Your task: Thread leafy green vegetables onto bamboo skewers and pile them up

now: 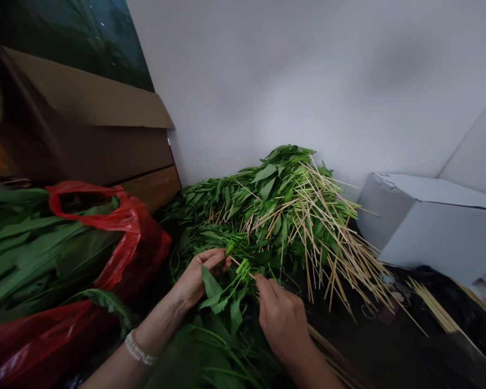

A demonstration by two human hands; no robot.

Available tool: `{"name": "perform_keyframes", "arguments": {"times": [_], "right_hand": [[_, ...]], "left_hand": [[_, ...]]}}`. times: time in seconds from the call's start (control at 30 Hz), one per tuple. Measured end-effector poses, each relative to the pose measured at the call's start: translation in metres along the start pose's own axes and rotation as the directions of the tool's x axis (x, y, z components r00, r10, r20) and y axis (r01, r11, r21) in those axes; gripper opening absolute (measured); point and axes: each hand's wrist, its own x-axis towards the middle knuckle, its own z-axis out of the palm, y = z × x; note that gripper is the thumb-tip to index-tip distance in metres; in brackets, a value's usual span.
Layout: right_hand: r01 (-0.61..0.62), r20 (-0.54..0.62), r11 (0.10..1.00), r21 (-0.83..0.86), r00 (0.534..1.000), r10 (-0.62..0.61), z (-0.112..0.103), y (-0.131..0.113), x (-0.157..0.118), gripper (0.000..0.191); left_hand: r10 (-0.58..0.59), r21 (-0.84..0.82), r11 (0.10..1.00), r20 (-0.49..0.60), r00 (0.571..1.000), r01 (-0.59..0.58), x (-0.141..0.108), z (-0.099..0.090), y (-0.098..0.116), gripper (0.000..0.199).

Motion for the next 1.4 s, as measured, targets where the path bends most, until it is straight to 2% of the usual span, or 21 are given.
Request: {"name": "perform_keyframes", "arguments": {"times": [0.17,0.43,0.67,0.9,1.0,1.1,1.23,1.3,1.4], "right_hand": [[0.005,0.013,1.000,0.007,1.000,-0.005,0.001,0.000,-0.001,0.032],[0.006,0.023,1.000,0.002,1.000,-0.006,0.000,-0.002,-0.002,0.031],[-0.011,0.021,1.000,0.021,1.000,0.010,0.002,-0.004,-0.004,0.032],[0.031,0.009,0.999,0.021,0.999,-0.032,0.003,-0.007,-0.002,0.031],[0.036,-0.043,0.999,-0.001,0.998,-0.036,-0.002,-0.003,0.002,0.029],[-0.030,-0.158,0.999,-0.039,0.987,0.023,-0.013,0.007,0.006,0.025],[-0.205,-0.264,0.974,-0.099,0.949,0.173,-0.031,0.020,0.008,0.029],[-0.302,-0.257,0.947,-0.109,0.929,0.267,-0.039,0.025,0.009,0.033],[-0.384,-0.163,0.922,-0.052,0.914,0.371,-0.047,0.031,0.008,0.039]], "left_hand": [[0.001,0.028,1.000,0.011,1.000,-0.001,0.000,0.000,-0.001,0.021],[0.031,0.121,0.992,-0.033,0.999,-0.027,0.000,-0.001,-0.002,0.022],[0.023,0.135,0.991,0.015,1.000,-0.025,-0.002,0.001,-0.003,0.023],[-0.048,0.188,0.981,0.068,0.997,0.034,-0.005,0.003,-0.010,0.028],[-0.037,0.203,0.979,0.085,0.996,0.019,-0.004,0.000,-0.006,0.035],[0.049,0.262,0.963,0.048,0.998,-0.060,0.000,-0.007,-0.001,0.039],[0.144,0.304,0.944,-0.036,0.989,-0.126,0.007,-0.016,0.003,0.042],[0.170,0.352,0.924,-0.028,0.985,-0.149,0.008,-0.018,0.002,0.041],[0.210,0.478,0.855,0.038,0.977,-0.202,0.010,-0.018,-0.002,0.037]]}}
